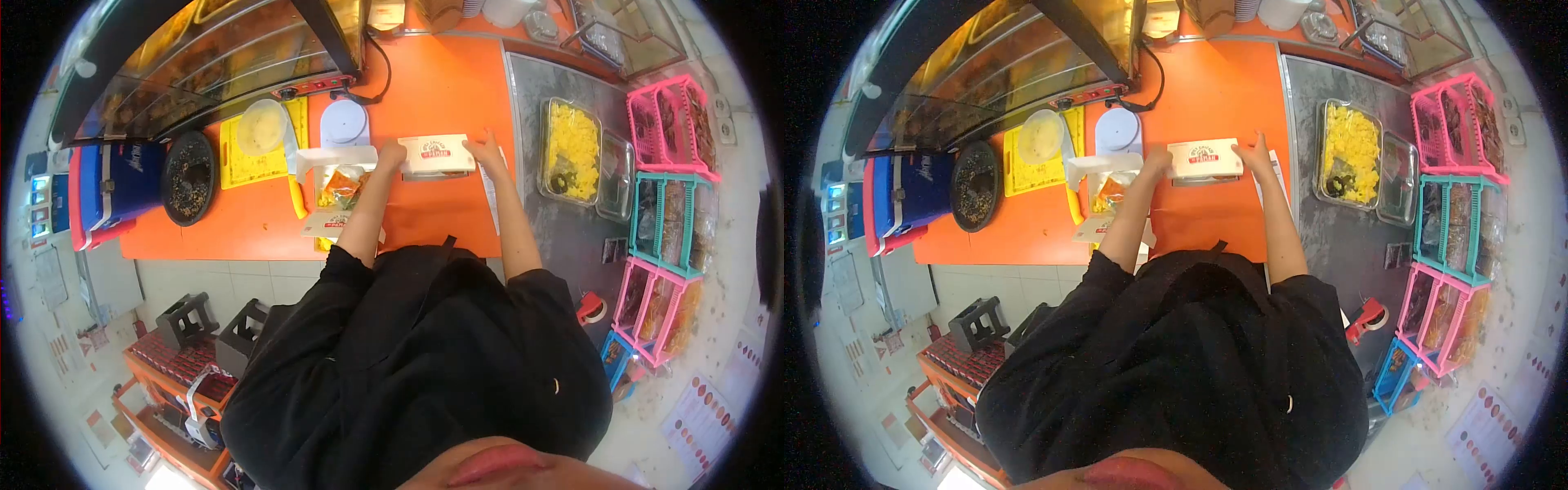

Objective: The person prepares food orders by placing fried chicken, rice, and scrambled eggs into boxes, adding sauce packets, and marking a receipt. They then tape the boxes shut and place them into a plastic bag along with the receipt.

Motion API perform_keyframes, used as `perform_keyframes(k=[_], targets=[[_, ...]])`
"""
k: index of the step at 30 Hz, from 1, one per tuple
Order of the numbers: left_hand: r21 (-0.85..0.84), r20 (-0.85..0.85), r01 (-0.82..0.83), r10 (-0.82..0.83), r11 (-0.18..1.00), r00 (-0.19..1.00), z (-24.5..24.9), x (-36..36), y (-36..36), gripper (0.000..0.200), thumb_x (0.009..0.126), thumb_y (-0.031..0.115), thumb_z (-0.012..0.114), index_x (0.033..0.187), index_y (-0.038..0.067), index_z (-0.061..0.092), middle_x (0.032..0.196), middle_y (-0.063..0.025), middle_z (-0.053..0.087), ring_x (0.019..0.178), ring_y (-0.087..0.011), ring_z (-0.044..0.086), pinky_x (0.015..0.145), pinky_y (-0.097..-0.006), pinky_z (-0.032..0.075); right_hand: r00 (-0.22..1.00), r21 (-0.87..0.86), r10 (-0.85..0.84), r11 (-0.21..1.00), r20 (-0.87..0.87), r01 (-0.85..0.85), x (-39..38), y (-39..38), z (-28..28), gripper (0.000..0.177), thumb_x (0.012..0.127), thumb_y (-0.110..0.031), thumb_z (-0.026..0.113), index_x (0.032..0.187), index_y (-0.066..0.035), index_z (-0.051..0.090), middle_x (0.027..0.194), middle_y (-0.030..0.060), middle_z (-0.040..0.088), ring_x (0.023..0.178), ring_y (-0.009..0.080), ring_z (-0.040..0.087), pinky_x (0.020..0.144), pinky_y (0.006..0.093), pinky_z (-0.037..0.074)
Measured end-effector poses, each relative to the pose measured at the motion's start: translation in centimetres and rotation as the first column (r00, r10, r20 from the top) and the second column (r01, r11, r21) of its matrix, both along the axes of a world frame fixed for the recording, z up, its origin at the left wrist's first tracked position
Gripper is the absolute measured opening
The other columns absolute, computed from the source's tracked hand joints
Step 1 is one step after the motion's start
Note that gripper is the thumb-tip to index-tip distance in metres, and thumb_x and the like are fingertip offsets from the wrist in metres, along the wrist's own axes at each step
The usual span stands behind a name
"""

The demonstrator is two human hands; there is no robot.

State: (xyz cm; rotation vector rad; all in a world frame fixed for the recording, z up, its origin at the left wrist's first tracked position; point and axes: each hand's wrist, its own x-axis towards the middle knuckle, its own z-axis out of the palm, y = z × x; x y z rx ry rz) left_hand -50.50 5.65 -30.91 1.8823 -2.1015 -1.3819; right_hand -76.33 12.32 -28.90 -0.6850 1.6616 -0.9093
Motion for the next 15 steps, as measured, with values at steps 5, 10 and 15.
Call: perform_keyframes(k=[5,10,15], targets=[[-0.238,0.059,-0.140,0.158,0.961,0.986,1.4,-1.9,3.8,0.069,0.071,0.018,0.074,0.133,0.003,0.047,0.137,-0.0319,0.040,0.125,-0.0428,0.044,0.097,-0.0487,0.044,0.776,-0.366,0.076,0.850,-0.626,-0.378,0.3,1.9,-0.9,0.101,0.066,-0.025,0.084,0.146,-0.011,0.024,0.139,0.0217,0.036,0.127,0.0374,0.039,0.100,0.0478,0.040],[-0.338,0.451,0.756,-0.608,0.561,0.653,5.9,-2.1,4.0,0.113,0.049,0.035,0.090,0.145,0.019,0.033,0.148,-0.0268,0.019,0.140,-0.0440,0.014,0.103,-0.0728,0.015,0.124,0.154,0.447,0.536,-0.886,-0.830,3.1,2.5,6.7,0.117,0.053,-0.033,0.088,0.149,-0.028,0.022,0.136,0.0197,0.037,0.129,0.0379,0.033,0.103,0.0561,0.033],[-0.540,0.256,0.655,-0.639,0.528,0.726,2.5,-2.1,3.6,0.095,0.060,0.034,0.085,0.142,0.026,0.039,0.146,-0.0256,0.023,0.138,-0.0439,0.020,0.107,-0.0685,0.015,0.248,0.004,0.520,0.436,-0.818,-0.900,1.2,0.3,5.1,0.106,0.059,-0.041,0.084,0.148,-0.027,0.028,0.136,0.0191,0.038,0.127,0.0392,0.036,0.098,0.0527,0.035]])
